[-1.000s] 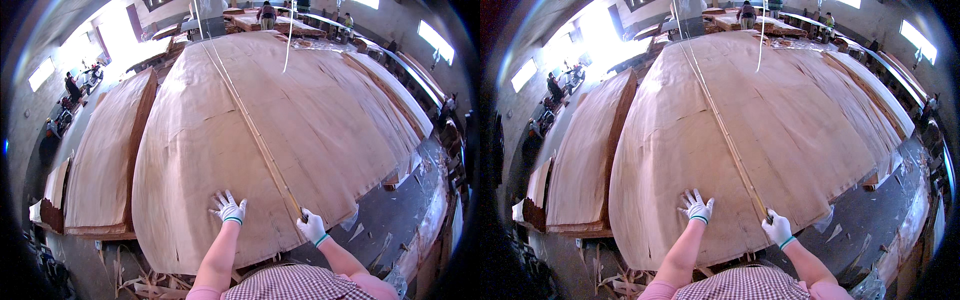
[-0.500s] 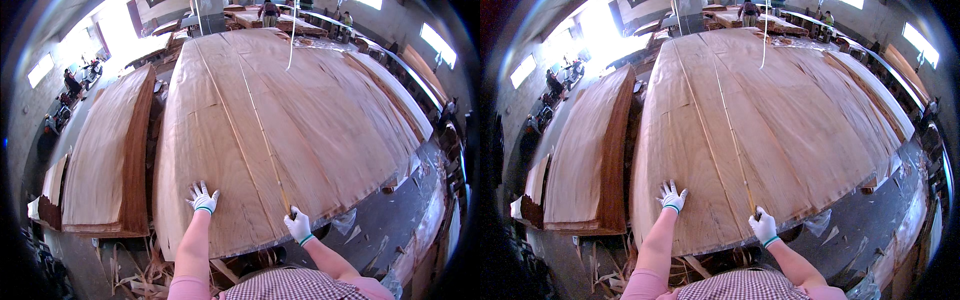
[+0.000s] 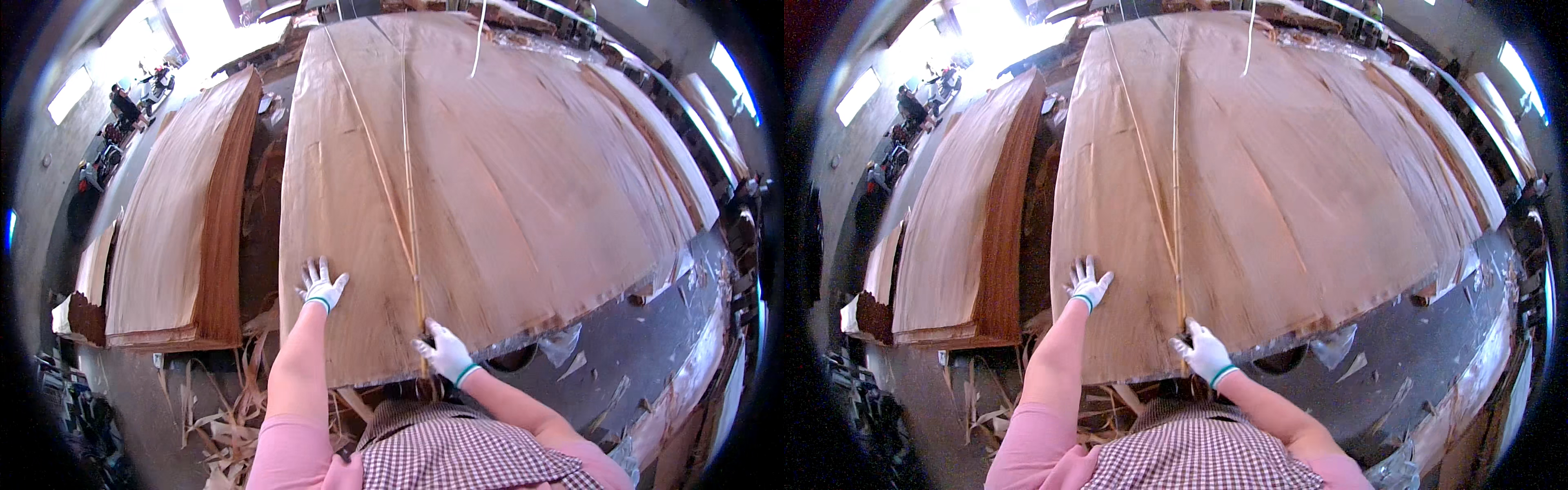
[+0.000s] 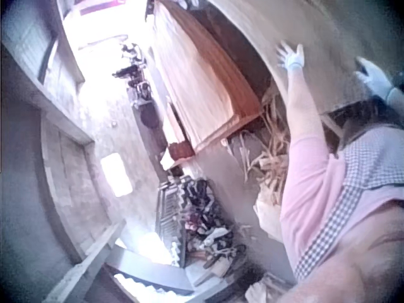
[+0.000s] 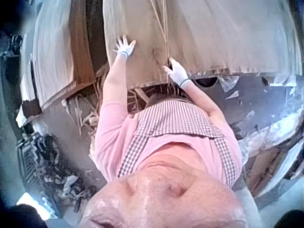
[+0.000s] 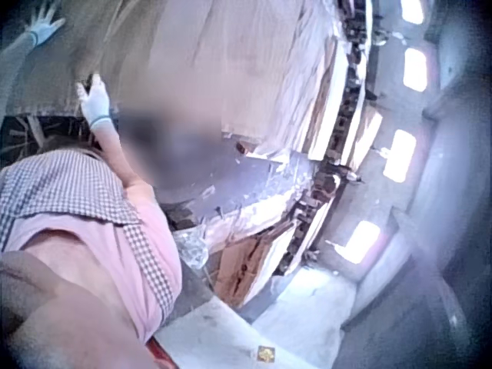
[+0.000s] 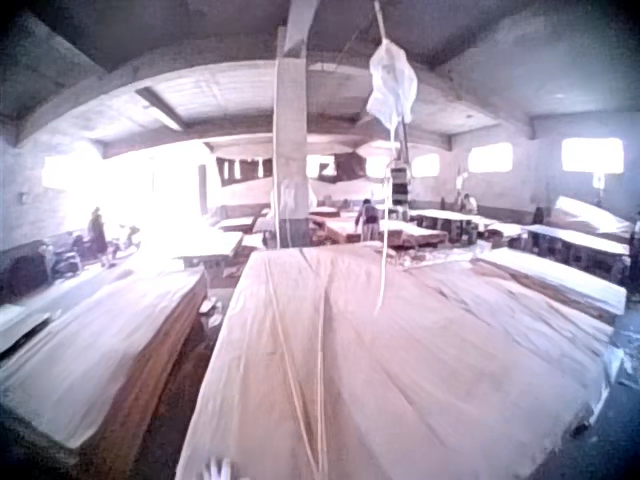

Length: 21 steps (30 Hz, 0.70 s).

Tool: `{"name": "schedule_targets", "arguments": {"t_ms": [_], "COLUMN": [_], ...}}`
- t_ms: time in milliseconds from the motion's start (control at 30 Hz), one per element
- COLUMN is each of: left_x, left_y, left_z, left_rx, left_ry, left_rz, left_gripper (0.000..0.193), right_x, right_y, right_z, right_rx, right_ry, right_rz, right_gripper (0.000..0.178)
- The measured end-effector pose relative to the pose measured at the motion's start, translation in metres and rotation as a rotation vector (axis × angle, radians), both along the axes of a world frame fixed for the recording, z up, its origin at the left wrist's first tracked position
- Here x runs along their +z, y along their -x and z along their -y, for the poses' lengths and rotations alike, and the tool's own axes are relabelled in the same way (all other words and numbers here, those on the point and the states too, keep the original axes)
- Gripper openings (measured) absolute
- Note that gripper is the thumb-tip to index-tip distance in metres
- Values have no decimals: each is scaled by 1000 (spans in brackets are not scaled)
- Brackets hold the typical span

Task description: The person handles large sheets of wood veneer, picking them up from stacks, laying them across work tables, and using a knife to trim strips and pieces.

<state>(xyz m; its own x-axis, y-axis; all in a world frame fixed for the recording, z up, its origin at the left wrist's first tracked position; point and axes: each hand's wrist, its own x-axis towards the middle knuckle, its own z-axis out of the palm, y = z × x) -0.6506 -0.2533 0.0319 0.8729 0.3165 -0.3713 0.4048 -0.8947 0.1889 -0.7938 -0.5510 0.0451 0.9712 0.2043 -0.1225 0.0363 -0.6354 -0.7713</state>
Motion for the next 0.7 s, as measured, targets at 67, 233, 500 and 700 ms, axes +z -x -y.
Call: {"name": "schedule_targets", "arguments": {"t_ms": [67,233,500,700], "left_x": [2,-19,9,-3], "left_y": [-1,-11,29,127], "left_z": [-3,1,0,-17], "left_rx": [18,-19,-690,-1532], "left_ry": [-41,-26,420,279], "left_rz": [-29,-14,558,425], "left_gripper": [86,85,64,69], "right_x": [6,-19,-124,-130], "right_y": [20,113,402,489], "right_z": [13,59,-50,-304], "right_rx": [-62,-491,-1710,-1747], "right_ry": [-144,-184,-182,-131], "right_rz": [59,58,-321,-736], "right_gripper": [43,22,21,39]}}
